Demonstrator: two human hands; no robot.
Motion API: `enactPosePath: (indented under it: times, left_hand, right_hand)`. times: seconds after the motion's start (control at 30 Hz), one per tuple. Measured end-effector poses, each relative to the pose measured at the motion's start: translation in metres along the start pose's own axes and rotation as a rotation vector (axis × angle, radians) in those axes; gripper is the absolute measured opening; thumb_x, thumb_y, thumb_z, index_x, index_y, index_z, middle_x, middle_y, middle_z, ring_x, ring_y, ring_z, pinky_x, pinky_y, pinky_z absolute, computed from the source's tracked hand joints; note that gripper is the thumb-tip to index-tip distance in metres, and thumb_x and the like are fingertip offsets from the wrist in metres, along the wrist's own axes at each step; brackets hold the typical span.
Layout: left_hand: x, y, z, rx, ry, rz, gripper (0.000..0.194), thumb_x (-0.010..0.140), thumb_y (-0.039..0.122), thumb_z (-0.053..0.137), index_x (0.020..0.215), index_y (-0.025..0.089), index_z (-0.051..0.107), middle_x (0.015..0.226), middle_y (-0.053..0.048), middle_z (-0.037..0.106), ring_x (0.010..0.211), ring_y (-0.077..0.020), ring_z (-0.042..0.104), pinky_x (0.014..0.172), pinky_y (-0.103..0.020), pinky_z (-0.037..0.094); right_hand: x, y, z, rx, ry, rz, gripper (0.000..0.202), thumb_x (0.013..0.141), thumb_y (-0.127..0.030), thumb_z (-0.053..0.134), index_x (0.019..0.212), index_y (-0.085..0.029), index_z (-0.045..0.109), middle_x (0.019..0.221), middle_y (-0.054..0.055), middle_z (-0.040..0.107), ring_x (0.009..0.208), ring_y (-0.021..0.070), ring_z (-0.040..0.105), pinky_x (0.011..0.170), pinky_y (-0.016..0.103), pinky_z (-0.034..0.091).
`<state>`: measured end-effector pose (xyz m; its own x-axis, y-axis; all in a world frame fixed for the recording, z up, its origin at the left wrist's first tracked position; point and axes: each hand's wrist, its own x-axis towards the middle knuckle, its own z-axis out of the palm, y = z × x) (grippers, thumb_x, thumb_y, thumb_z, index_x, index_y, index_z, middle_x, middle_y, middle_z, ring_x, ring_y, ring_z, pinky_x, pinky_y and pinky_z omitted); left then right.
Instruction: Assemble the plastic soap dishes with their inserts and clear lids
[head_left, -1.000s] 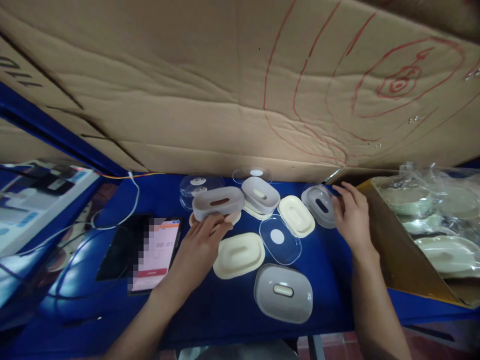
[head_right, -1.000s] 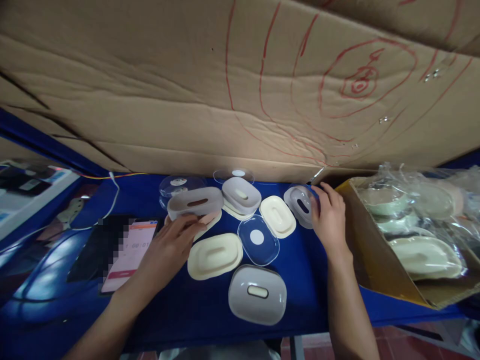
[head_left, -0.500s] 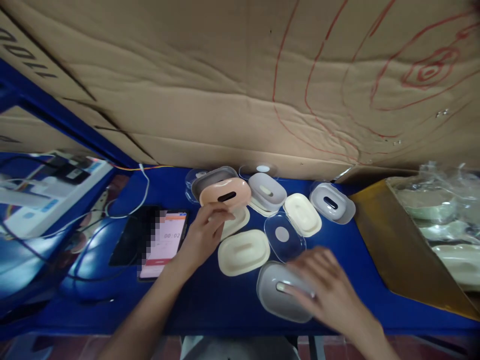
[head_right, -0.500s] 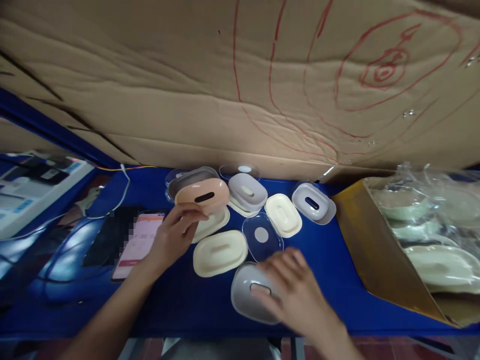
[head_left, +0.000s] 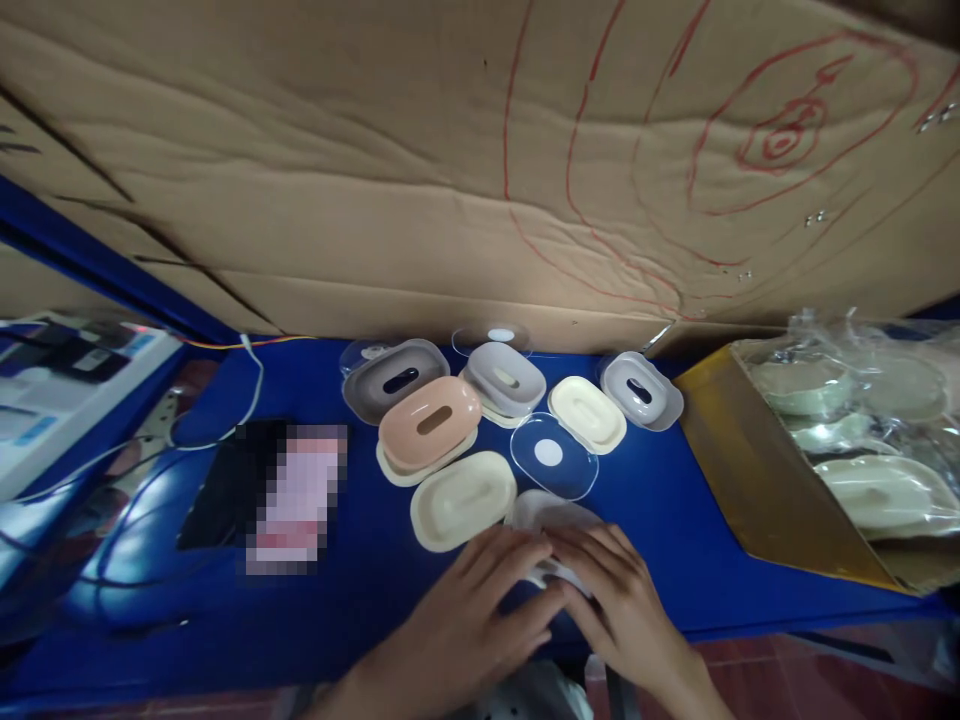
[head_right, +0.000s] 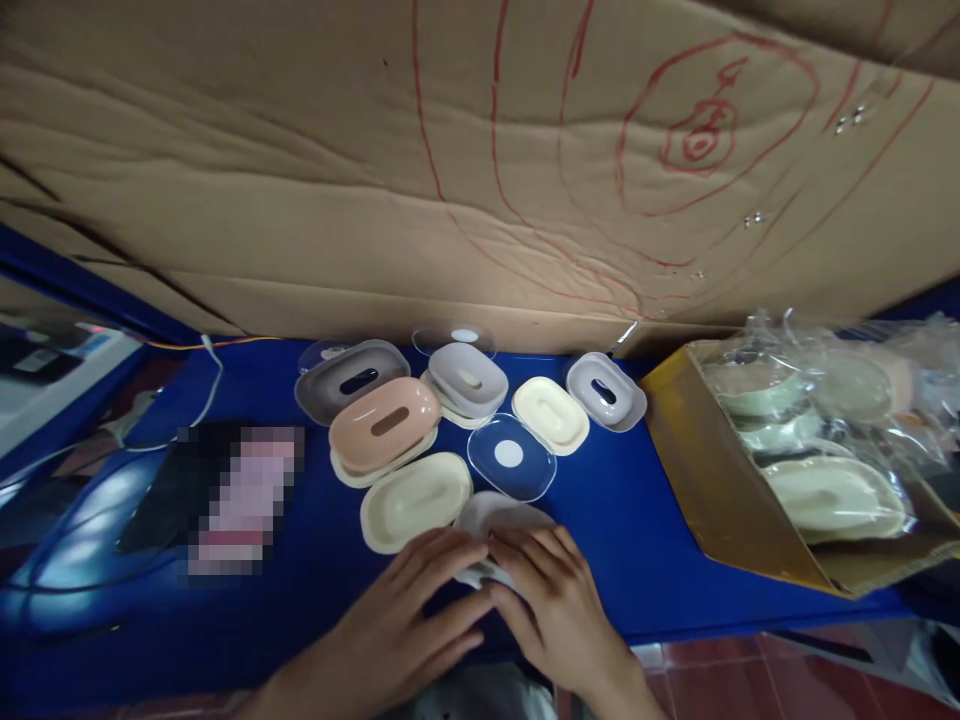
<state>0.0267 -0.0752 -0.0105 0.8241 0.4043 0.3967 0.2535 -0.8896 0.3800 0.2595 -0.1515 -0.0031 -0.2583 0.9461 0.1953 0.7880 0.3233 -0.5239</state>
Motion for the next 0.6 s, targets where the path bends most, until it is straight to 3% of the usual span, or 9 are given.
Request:
enactPosePath:
  times: [0.13,0.27,0.37,0.43,0.5,0.6]
  left_hand:
    - [-0.026,0.012,0.041,0.128,0.181,-0.082,0.064,0.095,0.003,0.062,0.153,0.032,0.057,0.162,-0.015,0.048,0.153,-0.0333,0.046,0.115,-0.055,0.055]
    - [-0.036,0.006,0.054,0.153,0.246,-0.133,0.066,0.098,0.004,0.060,0.157,0.031,0.053,0.173,-0.017,0.036,0.157,-0.0361,0.043,0.112,-0.055,0.058]
    - [-0.035,0.006,0.052,0.180,0.306,-0.134,0.058,0.097,0.006,0.066,0.151,0.028,0.059,0.167,-0.017,0.046,0.152,-0.0357,0.050,0.114,-0.056,0.056]
    - [-0.035,0.007,0.051,0.159,0.367,-0.143,0.054,0.096,0.007,0.068,0.144,0.029,0.062,0.159,-0.014,0.056,0.148,-0.0328,0.056,0.116,-0.057,0.055]
    - [-0.036,0.008,0.049,0.104,0.416,-0.172,0.045,0.096,0.009,0.067,0.136,0.029,0.064,0.145,-0.010,0.067,0.142,-0.0295,0.061,0.116,-0.056,0.055]
    - [-0.036,0.008,0.044,0.046,0.421,-0.165,0.028,0.099,0.006,0.059,0.118,0.025,0.066,0.120,-0.006,0.077,0.125,-0.0236,0.070,0.113,-0.048,0.056]
  right_hand:
    - [0.006,0.002,0.006,0.135,0.114,0.047,0.029,0.106,-0.028,0.059,0.133,-0.029,0.069,0.119,0.004,0.082,0.104,0.0238,0.078,0.087,0.041,0.063]
    - [0.013,-0.003,0.013,0.329,0.199,0.222,0.017,0.105,-0.034,0.061,0.111,-0.026,0.076,0.097,0.003,0.082,0.084,0.0207,0.076,0.075,0.032,0.060]
    - [0.018,-0.011,0.020,0.542,0.170,0.430,0.029,0.105,-0.045,0.061,0.094,-0.023,0.076,0.073,-0.002,0.072,0.062,0.0152,0.065,0.056,0.024,0.050]
    - [0.017,-0.013,0.026,0.637,0.196,0.538,0.038,0.103,-0.053,0.063,0.086,-0.022,0.075,0.069,-0.002,0.067,0.059,0.0145,0.061,0.054,0.023,0.047]
    - [0.012,-0.010,0.031,0.681,0.291,0.623,0.041,0.101,-0.058,0.064,0.086,-0.021,0.076,0.075,0.000,0.071,0.067,0.0174,0.066,0.060,0.025,0.052]
    - [-0.004,0.005,0.031,0.661,0.513,0.716,0.044,0.103,-0.060,0.058,0.101,-0.020,0.078,0.086,0.005,0.078,0.077,0.0236,0.072,0.065,0.031,0.056]
